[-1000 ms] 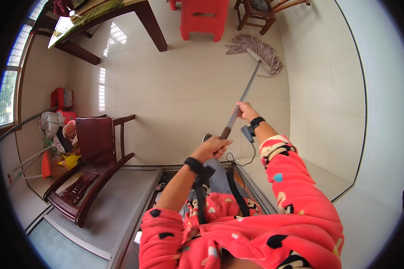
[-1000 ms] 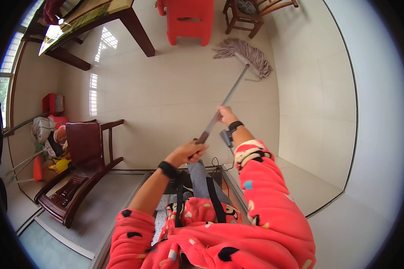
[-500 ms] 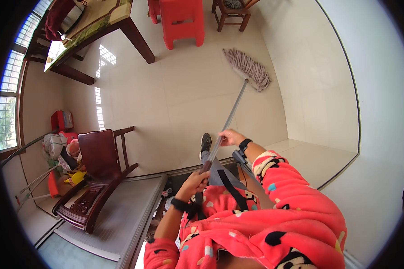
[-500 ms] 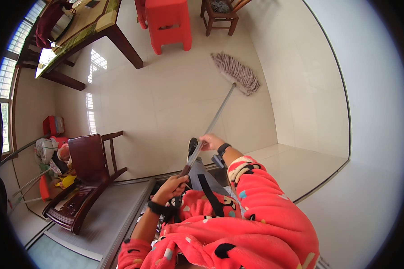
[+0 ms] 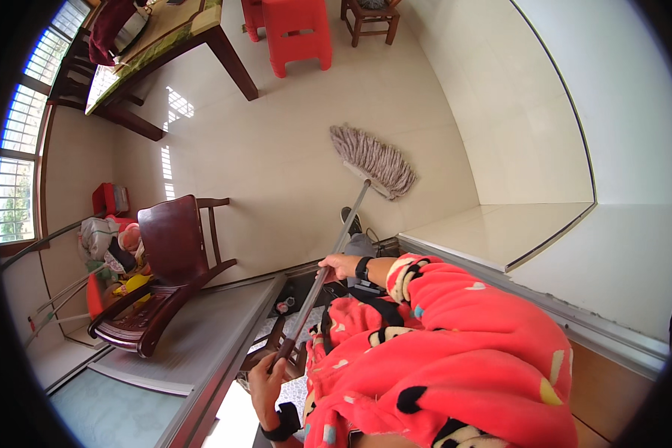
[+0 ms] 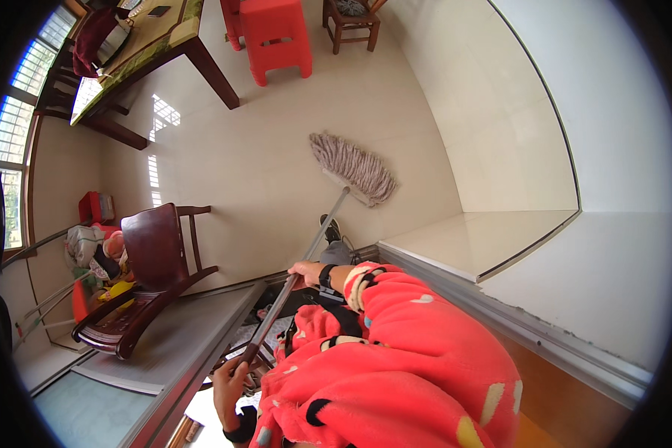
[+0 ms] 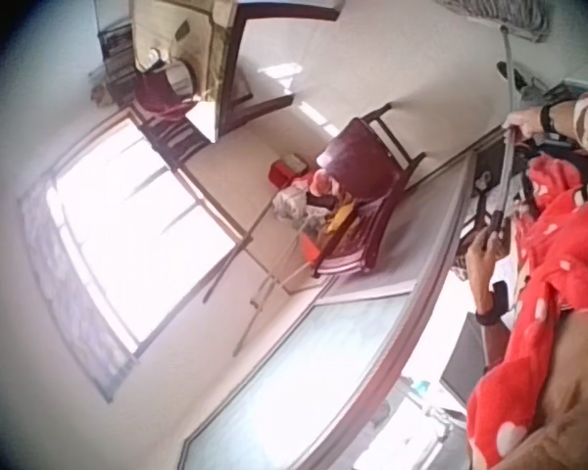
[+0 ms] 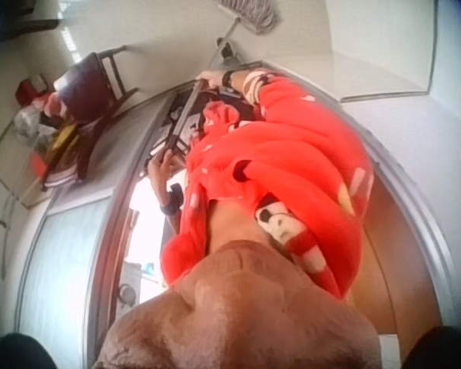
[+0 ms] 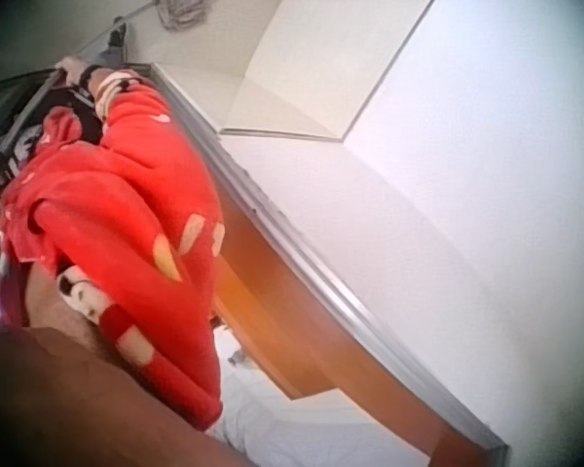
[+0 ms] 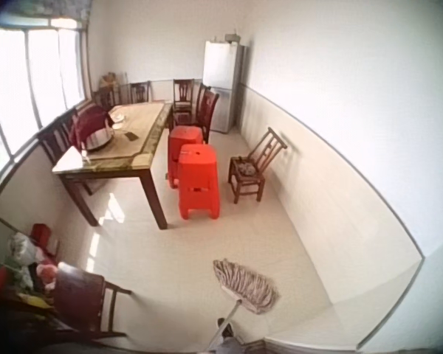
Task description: The person mops the tiled floor using a string mop, moving around red plastic stools and a wooden chair. They briefly reposition the wooden chair to access the area underneath before continuing to mop the remaining floor space.
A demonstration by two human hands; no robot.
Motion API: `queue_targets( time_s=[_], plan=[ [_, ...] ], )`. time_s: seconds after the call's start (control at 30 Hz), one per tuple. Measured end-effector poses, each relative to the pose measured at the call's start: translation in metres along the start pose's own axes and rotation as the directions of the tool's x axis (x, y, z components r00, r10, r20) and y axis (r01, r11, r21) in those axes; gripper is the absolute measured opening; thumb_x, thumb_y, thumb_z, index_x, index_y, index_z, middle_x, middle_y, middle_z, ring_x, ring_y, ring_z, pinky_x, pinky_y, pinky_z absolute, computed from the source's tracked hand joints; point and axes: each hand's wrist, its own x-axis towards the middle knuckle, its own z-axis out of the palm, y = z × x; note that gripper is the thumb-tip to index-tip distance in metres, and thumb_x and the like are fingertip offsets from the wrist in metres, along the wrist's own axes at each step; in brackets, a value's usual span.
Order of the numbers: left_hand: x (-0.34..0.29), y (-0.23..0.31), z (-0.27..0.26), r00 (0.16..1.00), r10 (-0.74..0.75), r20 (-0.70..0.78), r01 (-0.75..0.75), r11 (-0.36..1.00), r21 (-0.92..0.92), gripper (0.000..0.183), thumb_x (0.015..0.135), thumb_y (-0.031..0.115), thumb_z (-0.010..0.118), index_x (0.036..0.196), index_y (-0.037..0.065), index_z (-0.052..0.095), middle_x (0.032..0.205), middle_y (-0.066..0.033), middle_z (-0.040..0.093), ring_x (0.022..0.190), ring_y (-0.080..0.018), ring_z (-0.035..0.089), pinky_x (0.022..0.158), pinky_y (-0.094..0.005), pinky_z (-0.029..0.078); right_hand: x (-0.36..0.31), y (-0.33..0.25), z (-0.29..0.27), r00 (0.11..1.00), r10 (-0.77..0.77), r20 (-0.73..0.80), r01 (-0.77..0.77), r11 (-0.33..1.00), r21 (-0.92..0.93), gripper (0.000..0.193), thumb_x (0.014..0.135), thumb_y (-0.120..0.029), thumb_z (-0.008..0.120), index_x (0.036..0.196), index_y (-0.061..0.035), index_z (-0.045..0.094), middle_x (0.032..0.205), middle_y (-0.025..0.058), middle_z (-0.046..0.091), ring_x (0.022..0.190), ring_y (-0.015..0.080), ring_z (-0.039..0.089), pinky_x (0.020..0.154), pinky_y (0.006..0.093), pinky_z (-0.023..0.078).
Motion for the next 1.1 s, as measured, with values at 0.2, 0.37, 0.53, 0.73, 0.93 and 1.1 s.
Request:
queue_targets(
  time_s=[0.2,0.37,0.53,0.73,0.93,1.1],
  plan=[
    [0.048,0.058,-0.02,0.993,-0.061,-0.1,0.063,0.998,0.018,0.025,0.078,0.008,0.064,0.095,-0.011,0.063,0.061,-0.0045,0.058,0.048,-0.0086,0.053,0.043,-0.0225,0.041,-0.003,-0.024,0.021,0.986,-0.161,0.049,0.16,0.987,0.016,0.013,0.083,-0.015,0.052,0.088,-0.0032,0.051,0.076,0.0116,0.059,0.07,0.03,0.062,0.065,0.0496,0.053],
    [0.125,0.148,0.008,0.998,0.056,0.005,-0.055,0.97,0.238,0.028,0.077,0.013,0.063,0.096,-0.007,0.064,0.053,-0.0045,0.054,0.047,-0.0069,0.051,0.045,-0.0231,0.04,-0.031,-0.111,-0.012,0.951,-0.309,0.011,0.307,0.947,0.096,0.014,0.081,-0.016,0.051,0.082,-0.0023,0.055,0.074,0.0121,0.061,0.066,0.0293,0.063,0.06,0.0446,0.055],
    [0.208,0.212,0.059,0.983,0.119,0.137,-0.161,0.918,0.362,0.025,0.077,0.015,0.063,0.098,0.002,0.066,0.05,-0.0042,0.05,0.047,-0.0067,0.051,0.046,-0.0247,0.039,-0.042,-0.195,-0.077,0.917,-0.38,-0.12,0.398,0.894,0.206,0.02,0.084,-0.02,0.052,0.084,-0.0005,0.054,0.076,0.0121,0.061,0.064,0.0282,0.064,0.059,0.0433,0.056],
    [0.272,0.222,0.192,0.87,0.31,0.382,-0.444,0.83,0.337,0.026,0.078,0.022,0.063,0.098,0.005,0.066,0.055,-0.0112,0.057,0.048,-0.0183,0.057,0.051,-0.0323,0.045,-0.073,-0.241,-0.217,0.748,-0.382,-0.543,0.563,0.799,0.212,0.017,0.082,-0.018,0.052,0.092,-0.0042,0.051,0.082,0.0123,0.057,0.073,0.0276,0.06,0.068,0.0487,0.053],
    [0.239,0.205,0.223,0.848,0.322,0.421,-0.495,0.764,0.413,0.025,0.078,0.03,0.061,0.09,0.008,0.064,0.07,-0.0187,0.061,0.068,-0.0373,0.06,0.061,-0.0454,0.047,-0.09,-0.209,-0.265,0.787,-0.33,-0.521,0.469,0.869,0.158,0.016,0.085,-0.02,0.048,0.091,-0.0057,0.051,0.078,0.0088,0.059,0.069,0.0257,0.061,0.065,0.0468,0.053],
    [0.19,0.209,0.159,0.881,0.305,0.362,-0.463,0.712,0.527,0.024,0.078,0.03,0.061,0.092,0.011,0.066,0.07,-0.0164,0.061,0.067,-0.0359,0.06,0.06,-0.0433,0.047,-0.077,-0.164,-0.211,0.886,-0.235,-0.399,0.349,0.906,0.241,0.014,0.085,-0.017,0.044,0.086,-0.0046,0.051,0.072,0.009,0.056,0.07,0.0272,0.062,0.067,0.0477,0.054]
  ],
)
